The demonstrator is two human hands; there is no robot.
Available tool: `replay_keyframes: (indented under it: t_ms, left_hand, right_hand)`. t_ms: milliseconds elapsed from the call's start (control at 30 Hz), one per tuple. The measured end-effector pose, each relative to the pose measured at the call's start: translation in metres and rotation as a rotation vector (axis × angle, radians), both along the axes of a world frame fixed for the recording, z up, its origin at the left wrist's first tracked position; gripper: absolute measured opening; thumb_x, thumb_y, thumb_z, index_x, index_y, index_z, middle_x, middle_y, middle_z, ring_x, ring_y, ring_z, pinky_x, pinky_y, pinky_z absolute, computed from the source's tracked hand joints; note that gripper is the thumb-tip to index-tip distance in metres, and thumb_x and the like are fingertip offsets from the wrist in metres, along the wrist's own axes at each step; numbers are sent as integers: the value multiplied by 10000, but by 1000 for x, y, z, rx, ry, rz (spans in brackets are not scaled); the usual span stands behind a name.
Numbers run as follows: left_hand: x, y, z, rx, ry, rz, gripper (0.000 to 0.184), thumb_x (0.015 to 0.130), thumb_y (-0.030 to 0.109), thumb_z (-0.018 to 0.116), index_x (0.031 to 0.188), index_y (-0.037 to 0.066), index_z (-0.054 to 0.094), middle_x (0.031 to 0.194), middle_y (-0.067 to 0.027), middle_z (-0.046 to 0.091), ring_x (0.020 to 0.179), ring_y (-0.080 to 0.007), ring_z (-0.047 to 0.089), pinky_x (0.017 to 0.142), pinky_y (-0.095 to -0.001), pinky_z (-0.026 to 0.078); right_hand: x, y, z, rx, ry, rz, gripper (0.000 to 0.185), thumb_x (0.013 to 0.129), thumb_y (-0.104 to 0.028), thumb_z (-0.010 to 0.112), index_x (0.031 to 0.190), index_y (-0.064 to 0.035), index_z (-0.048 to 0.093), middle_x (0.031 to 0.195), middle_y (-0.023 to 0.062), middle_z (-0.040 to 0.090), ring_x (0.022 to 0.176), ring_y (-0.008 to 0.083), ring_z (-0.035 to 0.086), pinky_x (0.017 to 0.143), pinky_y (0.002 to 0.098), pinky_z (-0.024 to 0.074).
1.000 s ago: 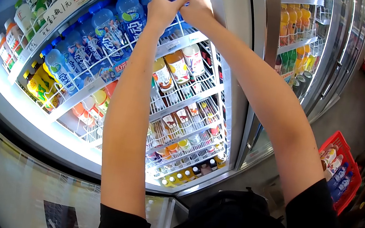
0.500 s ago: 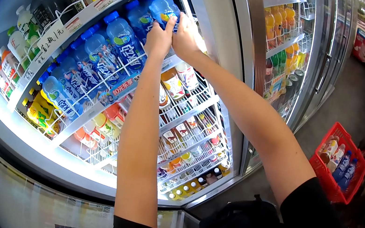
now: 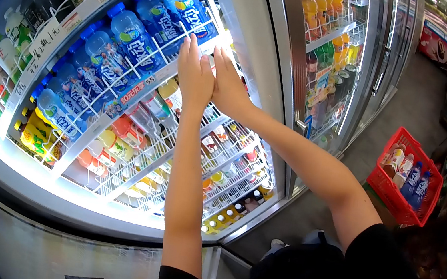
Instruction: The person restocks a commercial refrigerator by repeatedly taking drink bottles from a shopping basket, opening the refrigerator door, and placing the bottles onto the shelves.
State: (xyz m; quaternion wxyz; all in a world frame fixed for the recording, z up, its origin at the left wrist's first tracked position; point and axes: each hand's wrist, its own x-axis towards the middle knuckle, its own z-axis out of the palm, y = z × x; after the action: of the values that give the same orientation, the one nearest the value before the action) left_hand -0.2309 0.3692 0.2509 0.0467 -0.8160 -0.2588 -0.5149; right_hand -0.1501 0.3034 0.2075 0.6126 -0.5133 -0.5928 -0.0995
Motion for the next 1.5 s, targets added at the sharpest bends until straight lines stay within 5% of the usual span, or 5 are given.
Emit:
replay_keyframes:
  t_ms: [267,600,1067,1300,1500]
  left_hand:
    - [-18,-103,-88,-470,-417,-171,384,1025,114,464,1401,57,512,1283,-158,605,1031,-207,620,903,-330,503]
    - [98,-262,-207,-881,-627,-218,263,1031,103,472,1245,10,594,1044,-83,654,834,-128,604,773,-275,493]
    - [319,-516,-315,-1248,-50,-734,253,1025,148,513,1224,28,613,994,-114,709,842,-151,661,794,-290,517]
    - [358,-562,-334,-1327,121,-874,233,992,146,585,1173,18,654,959,-91,718,854,-135,674,787,-278,525]
    - [389,-571,-348,-1367,176,-895,222,983,124,584,1161,15,658,950,-92,715,830,-125,668,763,-273,525]
  right_hand:
    - [1,-118,-42,-206,282,454,356,950,-34,524,1296,1,597,1068,186,714,940,295,720,827,349,572]
    - [130,-290,-114,-266,483,474,193,985,-82,575,1110,28,672,859,74,715,788,89,679,691,218,537]
    - [354,-580,-253,-313,876,-315,237,998,-115,565,1198,-4,631,1096,107,699,1022,148,654,867,286,533]
    - [425,-648,-314,-443,829,-841,617,853,-185,660,1395,27,457,1306,277,562,1214,413,551,1036,441,431]
    - [455,-653,-352,-673,661,-1102,896,826,-312,714,1476,114,269,1309,333,547,1230,449,543,1056,452,422]
